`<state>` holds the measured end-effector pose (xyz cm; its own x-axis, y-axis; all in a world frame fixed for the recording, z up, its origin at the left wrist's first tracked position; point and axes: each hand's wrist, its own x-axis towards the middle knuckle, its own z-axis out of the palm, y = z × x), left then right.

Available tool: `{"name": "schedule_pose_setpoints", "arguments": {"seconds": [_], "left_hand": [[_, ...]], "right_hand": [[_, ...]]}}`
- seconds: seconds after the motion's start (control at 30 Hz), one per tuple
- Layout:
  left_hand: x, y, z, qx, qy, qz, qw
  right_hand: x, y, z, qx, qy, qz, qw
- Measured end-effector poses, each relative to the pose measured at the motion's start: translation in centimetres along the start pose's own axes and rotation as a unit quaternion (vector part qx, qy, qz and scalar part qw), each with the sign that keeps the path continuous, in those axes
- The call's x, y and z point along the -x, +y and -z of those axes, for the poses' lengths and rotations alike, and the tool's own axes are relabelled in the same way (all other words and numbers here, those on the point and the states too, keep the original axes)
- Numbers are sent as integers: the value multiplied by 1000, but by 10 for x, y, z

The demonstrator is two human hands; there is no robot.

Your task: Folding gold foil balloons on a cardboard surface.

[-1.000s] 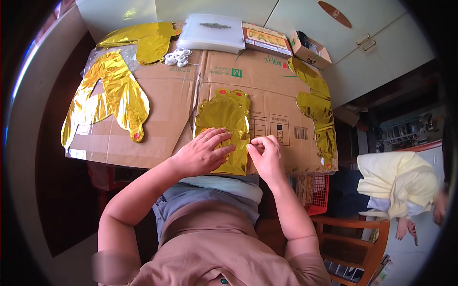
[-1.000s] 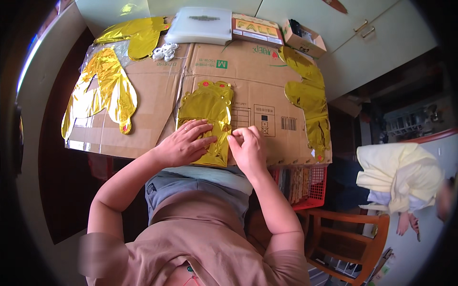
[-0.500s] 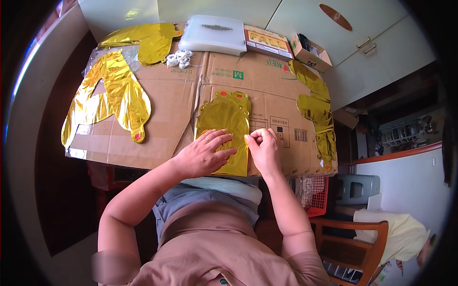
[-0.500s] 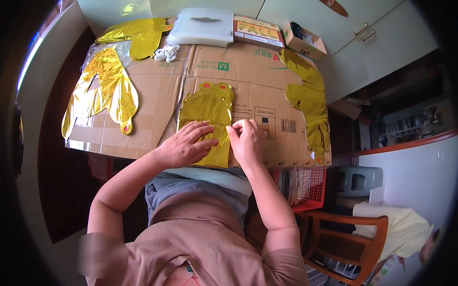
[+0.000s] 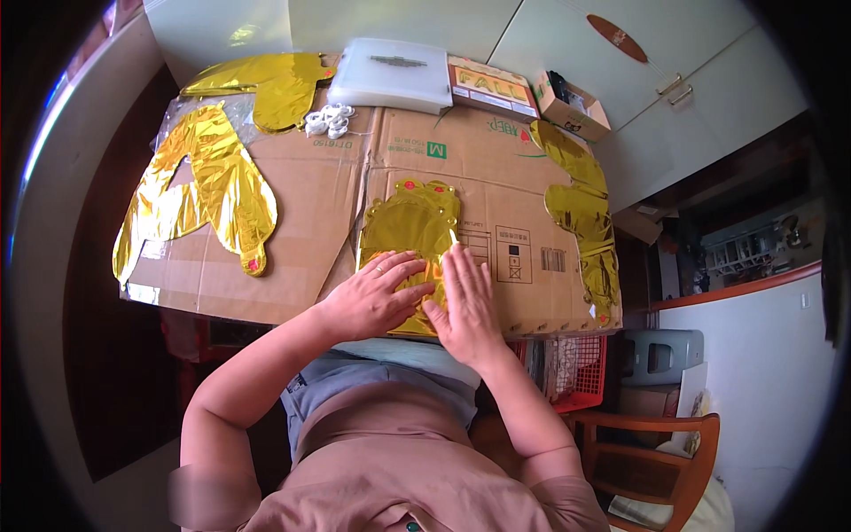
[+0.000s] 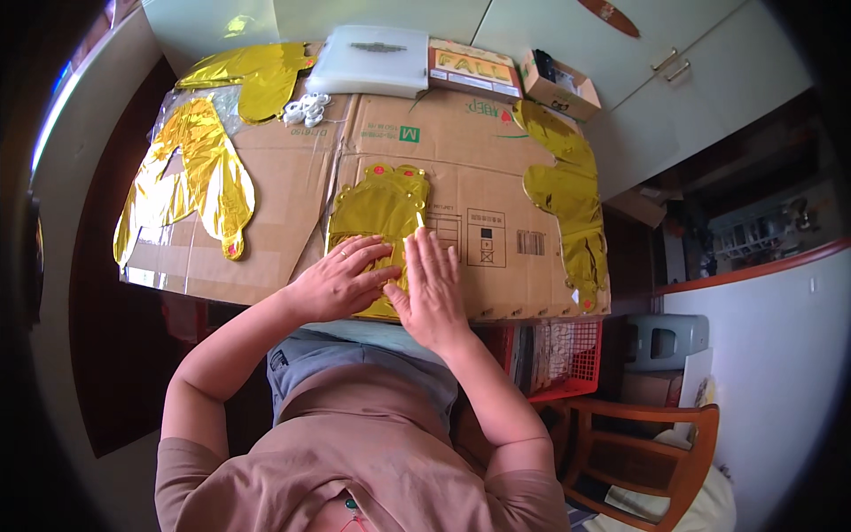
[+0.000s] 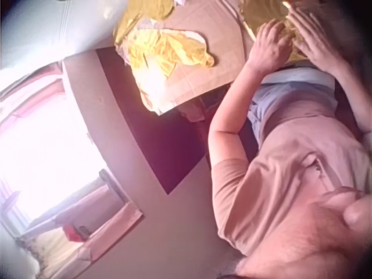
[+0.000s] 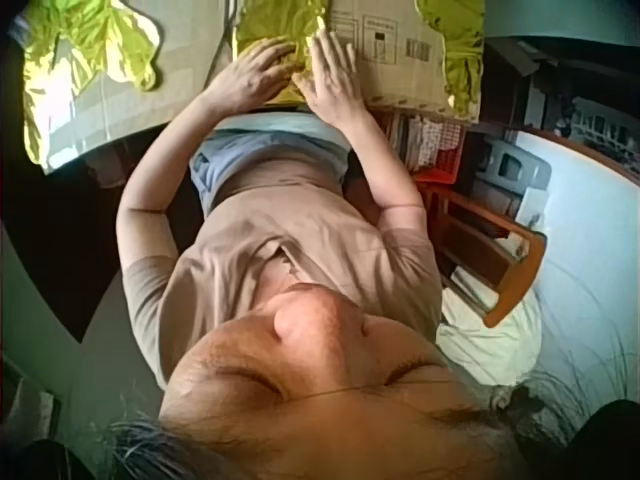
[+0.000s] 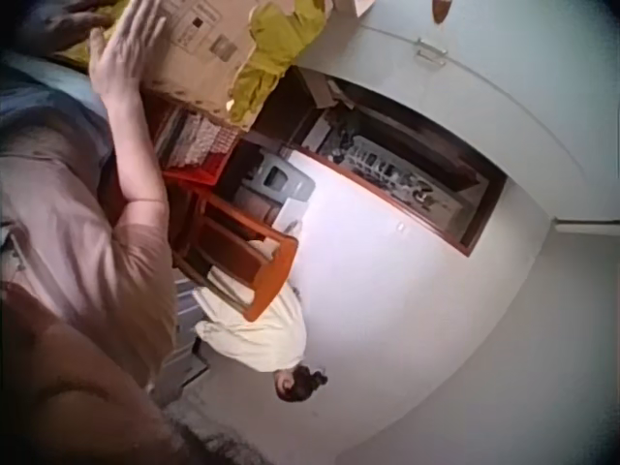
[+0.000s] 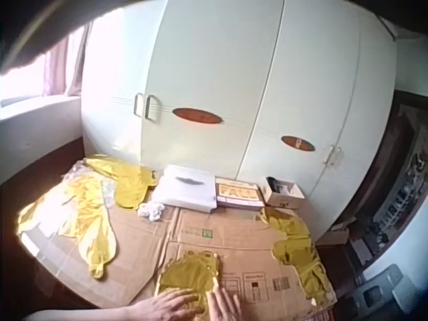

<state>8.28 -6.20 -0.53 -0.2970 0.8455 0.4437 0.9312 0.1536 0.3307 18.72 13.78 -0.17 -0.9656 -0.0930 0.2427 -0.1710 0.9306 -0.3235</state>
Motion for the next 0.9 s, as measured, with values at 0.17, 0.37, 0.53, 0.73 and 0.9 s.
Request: {"name": "schedule_pose_setpoints", "arguments": {"seconds": [0.17, 0.37, 0.53, 0.73, 0.9], "left_hand": [[-2, 3, 4, 2, 3, 1, 1000], [-4, 3, 5, 19, 7, 5, 1000], [-5, 3, 6, 15, 7, 5, 1000], [-4, 2, 5, 17, 5, 5, 1000], [-4, 4, 8, 15, -5, 13, 1000]], "right_hand": [[2, 3, -2, 24, -49, -5, 998], [3, 1, -2, 32, -53, -14, 998], [4, 4, -2, 11, -28, -16, 999], [6, 5, -1, 1, 44, -17, 999], [6, 6, -1, -1, 50, -17, 999]]}}
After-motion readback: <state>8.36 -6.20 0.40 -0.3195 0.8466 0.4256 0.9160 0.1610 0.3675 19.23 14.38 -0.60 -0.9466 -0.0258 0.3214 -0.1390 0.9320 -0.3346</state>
